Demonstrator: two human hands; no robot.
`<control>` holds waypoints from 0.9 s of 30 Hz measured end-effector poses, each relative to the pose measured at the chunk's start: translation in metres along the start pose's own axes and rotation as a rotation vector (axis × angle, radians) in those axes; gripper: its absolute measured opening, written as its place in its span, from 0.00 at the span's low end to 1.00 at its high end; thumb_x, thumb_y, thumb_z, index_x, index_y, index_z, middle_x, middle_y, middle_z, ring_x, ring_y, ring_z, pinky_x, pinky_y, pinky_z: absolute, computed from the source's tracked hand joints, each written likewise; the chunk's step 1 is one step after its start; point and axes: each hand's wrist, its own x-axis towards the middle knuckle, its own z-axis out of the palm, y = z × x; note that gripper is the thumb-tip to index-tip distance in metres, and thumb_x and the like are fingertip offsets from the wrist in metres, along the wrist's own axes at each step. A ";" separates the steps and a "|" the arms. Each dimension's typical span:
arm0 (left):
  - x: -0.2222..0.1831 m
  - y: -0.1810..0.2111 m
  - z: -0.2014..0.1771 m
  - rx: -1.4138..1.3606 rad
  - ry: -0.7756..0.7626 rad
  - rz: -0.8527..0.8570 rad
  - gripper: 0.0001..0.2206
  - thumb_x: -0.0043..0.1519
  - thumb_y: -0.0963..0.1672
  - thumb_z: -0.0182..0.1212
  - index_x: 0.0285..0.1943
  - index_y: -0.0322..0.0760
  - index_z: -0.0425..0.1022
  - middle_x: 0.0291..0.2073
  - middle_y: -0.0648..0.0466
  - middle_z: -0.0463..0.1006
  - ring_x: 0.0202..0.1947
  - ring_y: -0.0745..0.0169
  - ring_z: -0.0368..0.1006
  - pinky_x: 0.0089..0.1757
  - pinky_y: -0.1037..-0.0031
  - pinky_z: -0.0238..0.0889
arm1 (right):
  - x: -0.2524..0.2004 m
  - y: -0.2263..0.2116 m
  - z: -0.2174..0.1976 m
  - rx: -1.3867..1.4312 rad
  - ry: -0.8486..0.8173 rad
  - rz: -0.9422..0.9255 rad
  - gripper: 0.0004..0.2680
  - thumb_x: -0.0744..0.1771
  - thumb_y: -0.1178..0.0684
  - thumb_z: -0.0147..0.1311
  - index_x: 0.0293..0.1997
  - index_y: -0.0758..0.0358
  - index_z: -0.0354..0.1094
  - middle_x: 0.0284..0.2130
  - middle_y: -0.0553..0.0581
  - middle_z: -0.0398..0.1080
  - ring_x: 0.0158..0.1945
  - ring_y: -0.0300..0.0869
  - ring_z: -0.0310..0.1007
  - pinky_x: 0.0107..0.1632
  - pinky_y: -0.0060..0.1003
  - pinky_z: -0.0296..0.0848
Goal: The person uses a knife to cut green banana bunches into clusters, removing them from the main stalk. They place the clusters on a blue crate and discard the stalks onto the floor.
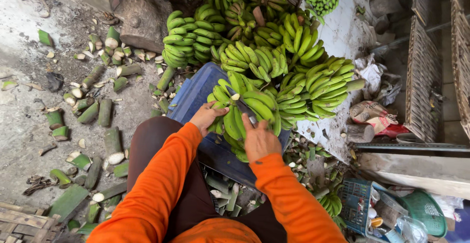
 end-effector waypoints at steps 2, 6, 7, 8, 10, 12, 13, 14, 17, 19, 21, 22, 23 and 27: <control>-0.001 0.002 0.000 -0.012 0.050 -0.034 0.28 0.60 0.40 0.66 0.69 0.30 0.61 0.45 0.47 0.82 0.37 0.57 0.81 0.32 0.65 0.75 | -0.019 0.010 -0.006 -0.021 -0.187 0.056 0.23 0.66 0.58 0.46 0.72 0.42 0.56 0.41 0.68 0.66 0.35 0.59 0.76 0.35 0.52 0.79; 0.003 0.009 -0.003 -0.043 0.038 -0.046 0.28 0.58 0.41 0.66 0.69 0.31 0.64 0.46 0.49 0.82 0.37 0.58 0.82 0.32 0.65 0.76 | -0.030 0.017 -0.012 -0.110 -0.192 0.054 0.24 0.66 0.57 0.46 0.72 0.40 0.55 0.41 0.66 0.66 0.34 0.59 0.76 0.35 0.51 0.79; 0.001 0.006 -0.005 -0.012 0.047 -0.053 0.29 0.59 0.41 0.66 0.70 0.32 0.63 0.45 0.48 0.81 0.36 0.57 0.80 0.31 0.64 0.75 | -0.029 0.013 -0.009 -0.106 -0.208 0.063 0.24 0.66 0.57 0.46 0.73 0.40 0.54 0.42 0.66 0.65 0.34 0.59 0.76 0.34 0.51 0.80; 0.000 0.002 -0.006 0.019 0.055 -0.059 0.30 0.59 0.41 0.66 0.71 0.33 0.61 0.45 0.47 0.81 0.35 0.56 0.79 0.31 0.64 0.74 | -0.022 0.007 -0.005 -0.103 -0.224 0.072 0.24 0.67 0.58 0.46 0.73 0.41 0.53 0.43 0.67 0.65 0.33 0.58 0.76 0.33 0.50 0.80; 0.001 0.000 -0.005 0.057 0.039 -0.047 0.30 0.59 0.41 0.67 0.72 0.32 0.61 0.44 0.47 0.81 0.35 0.55 0.78 0.31 0.63 0.73 | -0.003 0.001 0.000 -0.104 -0.177 0.072 0.25 0.66 0.58 0.47 0.74 0.41 0.53 0.43 0.67 0.65 0.34 0.58 0.76 0.33 0.49 0.80; 0.001 0.001 -0.005 0.071 -0.002 -0.031 0.31 0.57 0.42 0.68 0.71 0.27 0.65 0.44 0.48 0.82 0.37 0.54 0.80 0.33 0.63 0.74 | 0.011 -0.002 -0.001 -0.104 -0.069 0.057 0.26 0.65 0.57 0.48 0.73 0.41 0.54 0.42 0.66 0.65 0.35 0.58 0.75 0.33 0.48 0.79; 0.000 0.003 -0.004 0.133 0.026 -0.017 0.31 0.58 0.42 0.69 0.71 0.28 0.63 0.45 0.51 0.80 0.41 0.56 0.80 0.38 0.64 0.75 | 0.014 0.002 -0.006 -0.013 -0.130 0.131 0.25 0.67 0.56 0.46 0.75 0.38 0.52 0.41 0.66 0.65 0.33 0.57 0.75 0.33 0.48 0.79; 0.000 0.006 -0.002 0.196 0.054 -0.002 0.32 0.59 0.42 0.71 0.71 0.29 0.61 0.47 0.53 0.78 0.44 0.57 0.80 0.43 0.64 0.75 | 0.012 0.011 -0.013 0.079 -0.191 0.206 0.25 0.68 0.56 0.44 0.76 0.34 0.50 0.40 0.66 0.65 0.31 0.55 0.75 0.33 0.49 0.78; -0.019 0.000 0.008 0.378 0.040 0.182 0.30 0.58 0.44 0.73 0.68 0.28 0.64 0.46 0.52 0.80 0.47 0.55 0.80 0.49 0.65 0.74 | -0.024 0.038 -0.033 0.171 -0.145 0.288 0.20 0.71 0.51 0.44 0.74 0.32 0.54 0.36 0.63 0.67 0.28 0.54 0.74 0.33 0.50 0.76; -0.030 0.008 0.024 0.651 0.039 0.297 0.28 0.59 0.46 0.71 0.67 0.32 0.68 0.39 0.43 0.81 0.44 0.52 0.80 0.56 0.63 0.61 | -0.053 0.051 -0.042 0.180 0.006 0.256 0.18 0.71 0.49 0.47 0.72 0.34 0.58 0.33 0.60 0.68 0.27 0.54 0.73 0.33 0.50 0.75; -0.048 0.012 0.039 1.059 0.091 0.322 0.25 0.63 0.48 0.66 0.69 0.40 0.69 0.27 0.31 0.80 0.41 0.48 0.81 0.67 0.59 0.39 | -0.085 0.057 -0.044 0.190 0.161 0.179 0.18 0.69 0.49 0.51 0.69 0.36 0.62 0.32 0.58 0.68 0.27 0.54 0.72 0.31 0.50 0.75; -0.056 0.011 0.049 1.096 0.131 0.541 0.25 0.62 0.48 0.67 0.68 0.39 0.69 0.33 0.34 0.79 0.42 0.45 0.79 0.60 0.59 0.49 | -0.098 0.059 -0.041 0.205 0.169 0.183 0.19 0.69 0.50 0.53 0.69 0.35 0.62 0.33 0.56 0.68 0.26 0.53 0.72 0.30 0.49 0.74; -0.065 0.007 0.057 1.129 0.165 0.760 0.25 0.61 0.47 0.67 0.67 0.39 0.70 0.38 0.38 0.79 0.43 0.42 0.77 0.53 0.58 0.60 | -0.112 0.058 -0.037 0.223 0.177 0.192 0.19 0.68 0.50 0.54 0.69 0.35 0.63 0.33 0.55 0.68 0.26 0.51 0.72 0.29 0.48 0.74; -0.083 0.002 0.086 1.224 0.294 0.955 0.26 0.60 0.47 0.66 0.67 0.34 0.67 0.47 0.39 0.75 0.43 0.36 0.74 0.40 0.55 0.70 | -0.144 0.058 -0.022 0.255 0.201 0.188 0.20 0.67 0.51 0.55 0.68 0.34 0.63 0.31 0.52 0.66 0.24 0.46 0.71 0.27 0.44 0.74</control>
